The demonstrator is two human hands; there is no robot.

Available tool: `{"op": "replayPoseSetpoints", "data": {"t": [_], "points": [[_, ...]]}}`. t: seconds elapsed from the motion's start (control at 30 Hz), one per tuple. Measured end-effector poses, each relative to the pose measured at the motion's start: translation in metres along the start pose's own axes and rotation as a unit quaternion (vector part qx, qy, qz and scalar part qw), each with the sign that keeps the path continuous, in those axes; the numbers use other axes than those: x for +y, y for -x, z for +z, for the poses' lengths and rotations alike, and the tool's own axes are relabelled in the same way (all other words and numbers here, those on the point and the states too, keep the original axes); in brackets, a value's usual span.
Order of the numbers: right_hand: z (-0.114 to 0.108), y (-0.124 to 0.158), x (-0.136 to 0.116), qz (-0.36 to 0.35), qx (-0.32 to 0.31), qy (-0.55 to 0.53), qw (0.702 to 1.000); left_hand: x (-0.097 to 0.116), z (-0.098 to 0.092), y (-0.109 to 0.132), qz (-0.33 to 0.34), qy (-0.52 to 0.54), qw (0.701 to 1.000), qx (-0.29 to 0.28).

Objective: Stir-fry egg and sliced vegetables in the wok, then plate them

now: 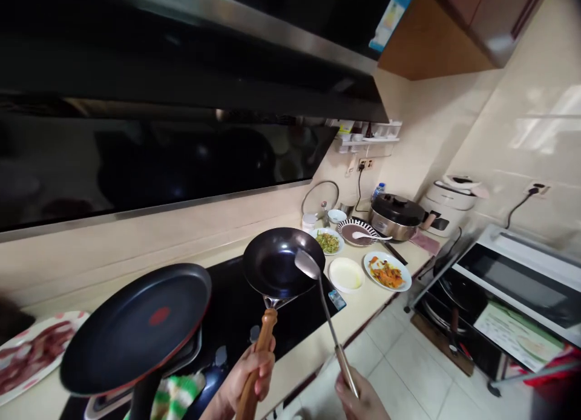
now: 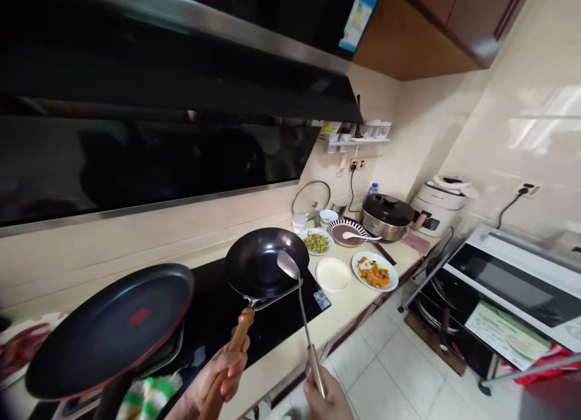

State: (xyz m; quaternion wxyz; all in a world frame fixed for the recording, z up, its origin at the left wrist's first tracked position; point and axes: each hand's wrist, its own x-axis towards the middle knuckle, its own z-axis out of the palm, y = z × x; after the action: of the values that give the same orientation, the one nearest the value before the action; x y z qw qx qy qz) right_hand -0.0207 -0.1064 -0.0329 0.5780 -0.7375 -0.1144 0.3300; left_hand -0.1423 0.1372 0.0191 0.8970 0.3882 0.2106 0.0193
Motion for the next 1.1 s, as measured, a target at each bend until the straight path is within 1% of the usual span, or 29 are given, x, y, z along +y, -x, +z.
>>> {"op": "replayPoseSetpoints", "data": {"t": [0.07, 0.17, 0.27, 0.37, 0.47, 0.53, 0.63, 0.77, 0.83, 0.9, 0.97, 1.03, 1.07, 1.1], "points": [[0.001, -0.024, -0.028, -0.034, -0.019, 0.025, 0.999, -0.004, 0.0, -0.014, 0.005, 0.015, 1.0, 0.011], [-0.001, -0.051, -0.068, -0.078, -0.046, 0.071, 0.993, -0.017, 0.002, -0.031, 0.021, 0.035, 0.999, 0.029], [-0.006, -0.079, -0.097, -0.102, -0.094, 0.1, 0.985, -0.029, 0.007, -0.047, 0.032, 0.056, 0.996, 0.055], [-0.013, -0.109, -0.109, -0.116, -0.13, 0.122, 0.977, -0.033, 0.017, -0.062, 0.04, 0.06, 0.993, 0.09], [-0.02, -0.14, -0.112, -0.135, -0.151, 0.147, 0.968, -0.029, 0.029, -0.074, 0.038, 0.057, 0.991, 0.119], [-0.023, -0.156, -0.115, -0.133, -0.168, 0.159, 0.964, -0.029, 0.036, -0.08, 0.051, 0.059, 0.987, 0.144], [-0.028, -0.17, -0.125, -0.102, -0.229, 0.149, 0.956, -0.037, 0.041, -0.084, 0.081, 0.065, 0.979, 0.173], [-0.035, -0.178, -0.142, -0.063, -0.301, 0.11, 0.945, -0.049, 0.041, -0.085, 0.1, 0.071, 0.974, 0.192], [-0.04, -0.184, -0.142, -0.036, -0.336, 0.065, 0.939, -0.049, 0.042, -0.084, 0.108, 0.073, 0.972, 0.197], [-0.048, -0.195, -0.132, 0.025, -0.36, 0.007, 0.933, -0.045, 0.045, -0.084, 0.111, 0.064, 0.972, 0.195], [-0.059, -0.21, -0.113, 0.105, -0.348, -0.026, 0.931, -0.04, 0.048, -0.083, 0.105, 0.042, 0.976, 0.189], [-0.071, -0.226, -0.09, 0.16, -0.303, 0.01, 0.939, -0.039, 0.045, -0.079, 0.09, 0.013, 0.974, 0.206], [-0.076, -0.233, -0.079, 0.17, -0.3, 0.049, 0.937, -0.04, 0.04, -0.076, 0.086, -0.022, 0.965, 0.245], [-0.081, -0.238, -0.068, 0.161, -0.301, 0.096, 0.935, -0.043, 0.033, -0.07, 0.081, -0.079, 0.943, 0.313]]}}
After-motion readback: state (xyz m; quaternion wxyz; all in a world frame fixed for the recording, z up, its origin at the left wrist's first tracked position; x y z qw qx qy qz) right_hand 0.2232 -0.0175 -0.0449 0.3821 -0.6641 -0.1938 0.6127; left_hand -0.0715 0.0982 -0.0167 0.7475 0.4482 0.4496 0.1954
